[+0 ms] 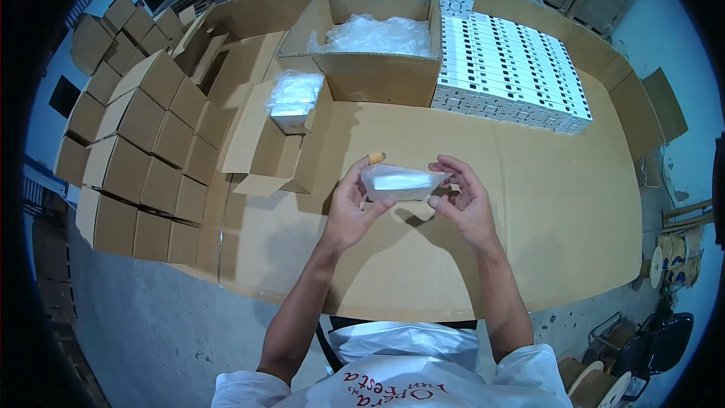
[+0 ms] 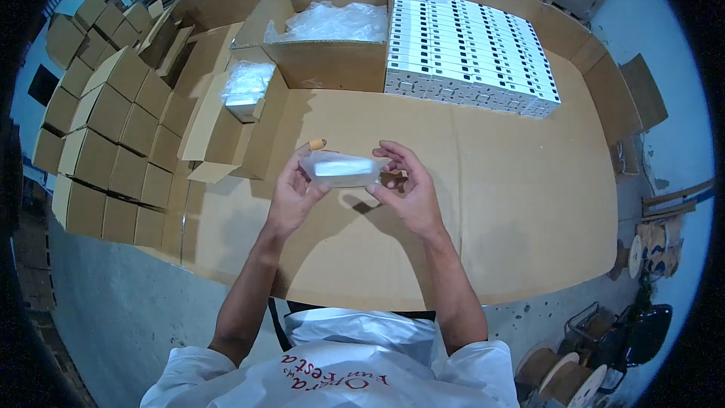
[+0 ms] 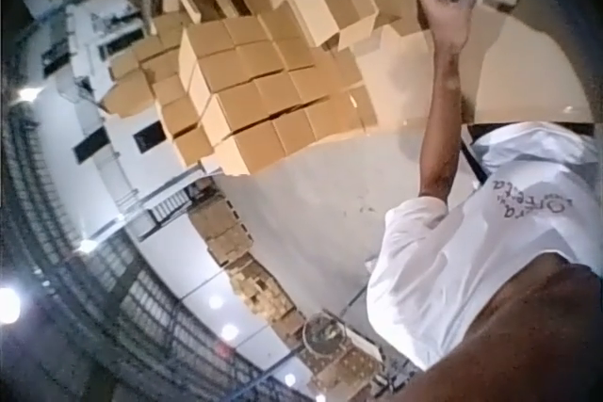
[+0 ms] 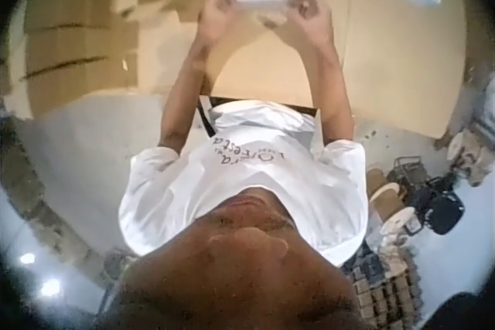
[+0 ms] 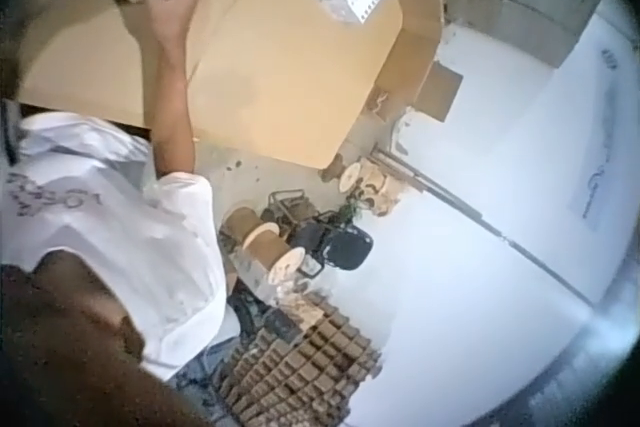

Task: Place white boxes into clear plastic bags and then into cardboard shipping boxes.

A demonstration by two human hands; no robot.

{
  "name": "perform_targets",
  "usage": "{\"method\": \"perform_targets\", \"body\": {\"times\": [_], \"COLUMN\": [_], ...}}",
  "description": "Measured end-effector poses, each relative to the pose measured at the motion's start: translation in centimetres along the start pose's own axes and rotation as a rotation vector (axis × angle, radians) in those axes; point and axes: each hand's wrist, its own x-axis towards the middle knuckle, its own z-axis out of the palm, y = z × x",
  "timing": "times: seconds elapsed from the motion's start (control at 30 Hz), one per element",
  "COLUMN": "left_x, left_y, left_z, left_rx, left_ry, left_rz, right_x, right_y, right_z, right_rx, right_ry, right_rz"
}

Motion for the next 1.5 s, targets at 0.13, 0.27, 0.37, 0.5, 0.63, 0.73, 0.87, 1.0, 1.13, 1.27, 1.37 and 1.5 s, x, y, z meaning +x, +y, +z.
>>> {"method": "perform_targets", "body": {"times": [0.13,0.27,0.37,0.5,0.63,0.73,0.87,1.0,1.13,1.27,1.37,1.5], "left_x": [-0.6,-1.4,-2.4,-4.2,-5.2,-5.2,-4.5,-2.9,-1.5,-0.6,-0.5,-0.5], "left_y": [-0.8,-1.6,-0.6,-0.2,-0.6,-0.5,0.4,0.8,0.2,0.0,0.2,0.2], "left_z": [-0.8,-1.5,-2.3,-3.7,-4.3,-3.8,-2.0,-0.9,-0.6,-0.6,-0.7,-1.0], "left_rx": [0.109,0.144,0.303,0.54,0.65,0.597,0.371,0.17,-0.018,-0.098,-0.115,-0.118], "left_ry": [0.018,-0.055,-0.144,-0.274,-0.356,-0.329,-0.097,-0.03,0.048,0.091,0.094,0.077], "left_rz": [-0.066,-0.05,-0.03,0.122,0.133,0.094,-0.095,-0.302,-0.392,-0.427,-0.442,-0.45], "right_x": [-0.3,-1.2,-2.1,-4.0,-5.3,-5.3,-4.4,-3.1,-1.6,-0.3,-0.1,-0.5], "right_y": [1.3,1.9,1.5,0.7,1.1,0.6,0.0,0.3,0.0,1.2,0.7,0.1], "right_z": [0.6,0.6,0.2,-0.6,-0.6,-0.8,-0.5,0.8,2.1,0.8,0.6,0.8], "right_rx": [-0.071,-0.059,-0.203,-0.524,-0.557,-0.558,-0.53,-0.167,-0.111,-0.382,-0.485,-0.385], "right_ry": [-0.047,-0.122,-0.133,-0.272,-0.311,-0.311,-0.274,-0.038,0.098,-0.033,-0.176,-0.163], "right_rz": [0.104,0.026,0.023,-0.094,-0.177,-0.181,-0.186,0.07,-0.032,-0.344,-0.34,-0.119]}}
